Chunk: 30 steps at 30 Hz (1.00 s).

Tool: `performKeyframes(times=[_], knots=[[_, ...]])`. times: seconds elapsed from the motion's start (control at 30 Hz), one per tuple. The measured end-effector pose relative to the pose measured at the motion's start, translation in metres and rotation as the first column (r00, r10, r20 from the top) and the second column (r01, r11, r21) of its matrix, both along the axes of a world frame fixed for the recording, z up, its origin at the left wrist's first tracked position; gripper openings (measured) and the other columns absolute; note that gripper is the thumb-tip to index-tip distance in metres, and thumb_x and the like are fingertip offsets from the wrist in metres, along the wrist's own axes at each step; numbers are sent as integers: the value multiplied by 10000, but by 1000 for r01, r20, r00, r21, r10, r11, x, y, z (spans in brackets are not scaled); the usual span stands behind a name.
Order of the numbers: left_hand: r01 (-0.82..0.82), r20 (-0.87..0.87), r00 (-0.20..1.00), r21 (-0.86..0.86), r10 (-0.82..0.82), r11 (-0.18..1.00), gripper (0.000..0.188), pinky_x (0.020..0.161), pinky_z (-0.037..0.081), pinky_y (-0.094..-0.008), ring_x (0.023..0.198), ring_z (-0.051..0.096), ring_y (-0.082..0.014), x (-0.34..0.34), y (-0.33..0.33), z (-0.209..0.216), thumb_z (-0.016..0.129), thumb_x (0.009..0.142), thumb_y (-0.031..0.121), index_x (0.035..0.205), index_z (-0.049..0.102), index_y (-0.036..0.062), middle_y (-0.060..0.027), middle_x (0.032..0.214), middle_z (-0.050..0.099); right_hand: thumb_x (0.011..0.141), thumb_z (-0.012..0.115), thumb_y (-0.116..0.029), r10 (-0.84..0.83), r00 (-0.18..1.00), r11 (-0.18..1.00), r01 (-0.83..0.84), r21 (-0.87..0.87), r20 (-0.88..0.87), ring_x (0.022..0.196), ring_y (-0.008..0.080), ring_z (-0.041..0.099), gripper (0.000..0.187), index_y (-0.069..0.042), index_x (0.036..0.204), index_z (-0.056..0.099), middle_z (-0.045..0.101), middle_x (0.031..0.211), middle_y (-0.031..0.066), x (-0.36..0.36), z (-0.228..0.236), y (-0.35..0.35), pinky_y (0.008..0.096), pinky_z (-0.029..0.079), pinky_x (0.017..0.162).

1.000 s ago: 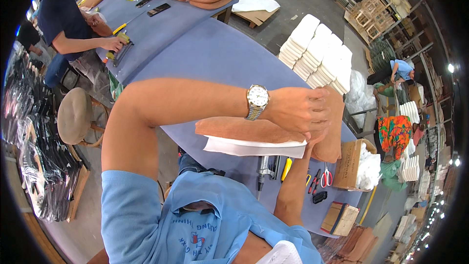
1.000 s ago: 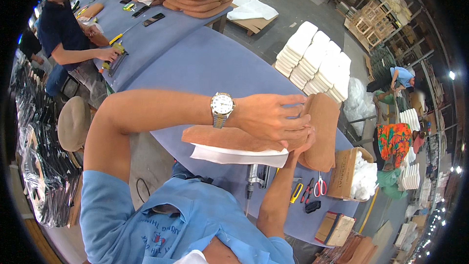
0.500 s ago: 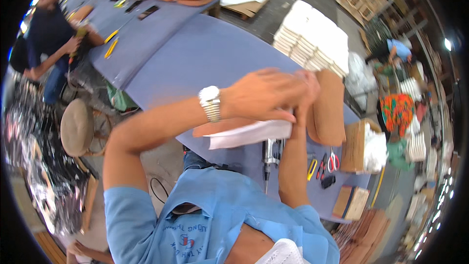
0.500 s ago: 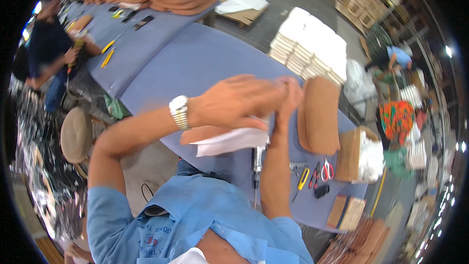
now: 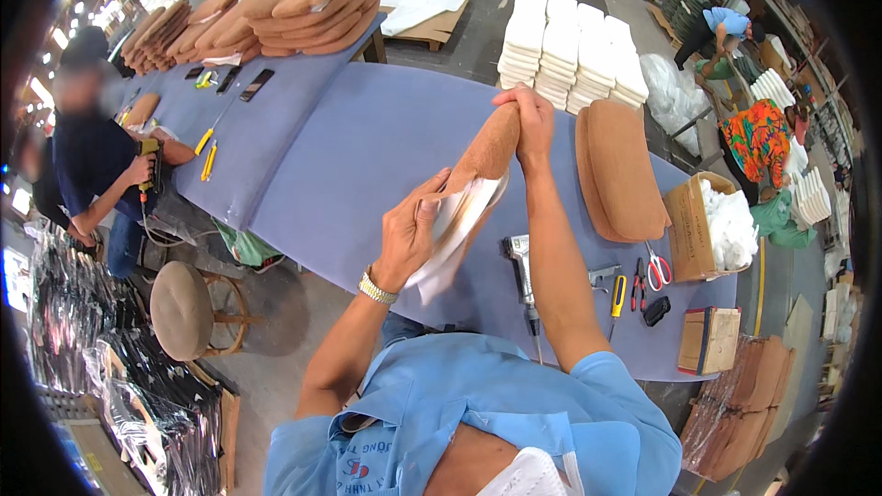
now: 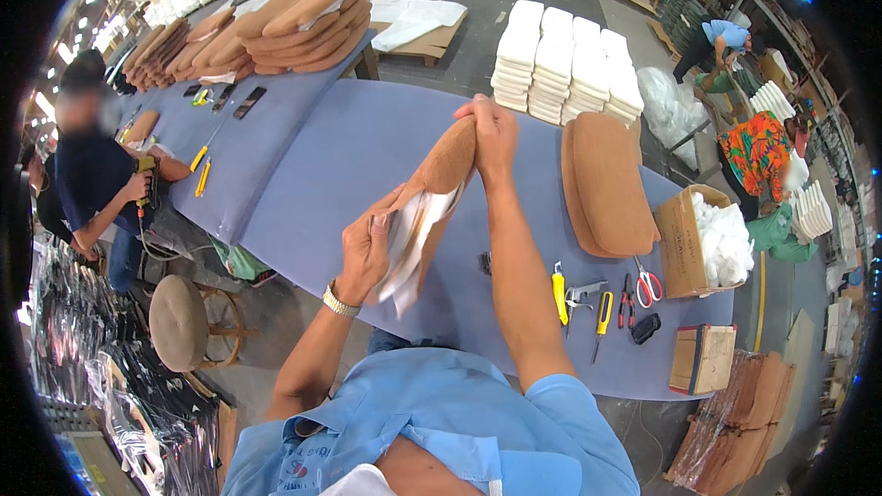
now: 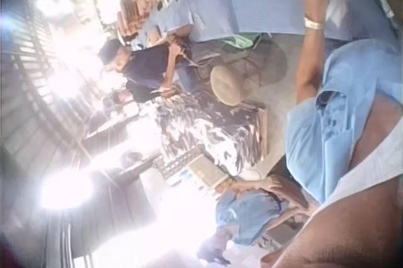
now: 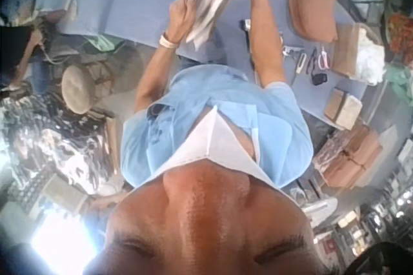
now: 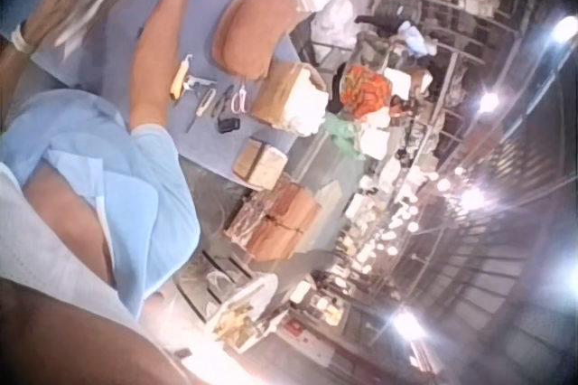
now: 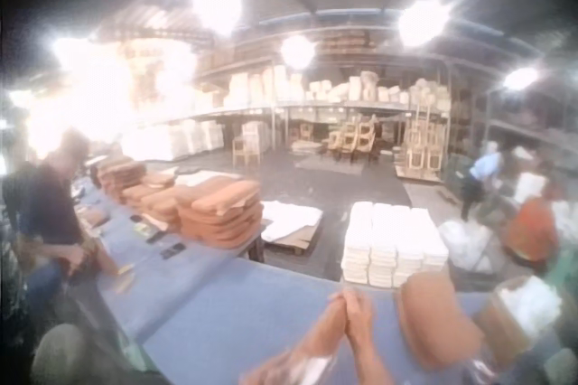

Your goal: The person assembles a cushion by wrapping a brown fabric cover around a white foam insert. They use a staple gun to secure the fabric edges and a utility knife to trim excess material. The finished cushion is placed on a stack of completed units.

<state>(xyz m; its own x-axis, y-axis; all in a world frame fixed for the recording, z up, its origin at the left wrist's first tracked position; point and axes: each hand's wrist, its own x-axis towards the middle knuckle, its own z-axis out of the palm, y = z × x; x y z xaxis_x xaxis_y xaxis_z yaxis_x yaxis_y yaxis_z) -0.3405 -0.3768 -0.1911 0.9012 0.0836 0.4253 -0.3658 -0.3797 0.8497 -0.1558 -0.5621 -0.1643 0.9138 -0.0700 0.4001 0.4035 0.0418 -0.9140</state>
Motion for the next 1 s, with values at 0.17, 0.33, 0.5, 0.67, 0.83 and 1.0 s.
performKeyframes(times=[0.17, 0.33, 0.5, 0.67, 0.83, 1.0], knots=[[-96, -116, 988, 48, 101, 994, 460, 812, 541, -381, 933, 661, -301, 3, -1, 36, 452, 1118, 327, 1121, 705, -57, -190, 1042, 700, 1009, 529, -449, -52, 982, 975, 9, -223, -184, 746, 192, 658, 572, 23, 792, 769, 741, 778, 99, 16, -9, 12, 344, 495, 718], [-122, -519, 841, 97, 154, 988, 537, 727, 507, -376, 749, 578, -162, 50, 27, -44, 471, 1111, 412, 1106, 673, -87, -144, 792, 678, 1045, 553, -387, 64, 922, 949, -174, -261, -382, 927, 217, 695, 429, -21, 1058, 776, 765, 996, 105, 4, -58, 29, 353, 517, 881], [-253, -534, 823, -41, 193, 967, 535, 932, 521, -451, 1048, 715, -407, 86, 24, -105, 458, 1089, 447, 1226, 693, -14, -287, 1066, 732, 996, 657, -235, 172, 887, 850, -353, -392, -428, 1113, 242, 673, 314, -48, 1243, 703, 729, 1165, 100, -4, -124, 25, 354, 513, 943], [-191, -561, 824, -140, 81, 972, 565, 907, 522, -368, 996, 657, -180, 88, 24, -103, 454, 1110, 440, 1241, 681, -61, -143, 1069, 740, 887, 706, -179, 121, 972, 807, -214, -551, -200, 1133, 322, 698, 398, -108, 1277, 667, 731, 1222, 135, 5, -128, 24, 429, 553, 941], [-175, -586, 805, -81, 95, 981, 564, 896, 522, -392, 969, 661, -201, 90, 18, -95, 459, 1105, 448, 1205, 691, -56, -166, 1029, 741, 906, 711, -141, 130, 985, 739, -171, -651, -111, 1059, 305, 727, 276, -89, 1176, 729, 756, 1155, 123, 23, -123, 32, 404, 565, 892], [-184, -579, 803, -17, 140, 983, 556, 881, 512, -439, 936, 670, -291, 84, 25, -85, 449, 1099, 456, 1146, 692, -41, -215, 987, 731, 928, 705, -155, 29, 980, 741, -152, -654, -195, 936, 319, 742, 178, -81, 1078, 765, 764, 1098, 143, 21, -114, 46, 422, 571, 846]])
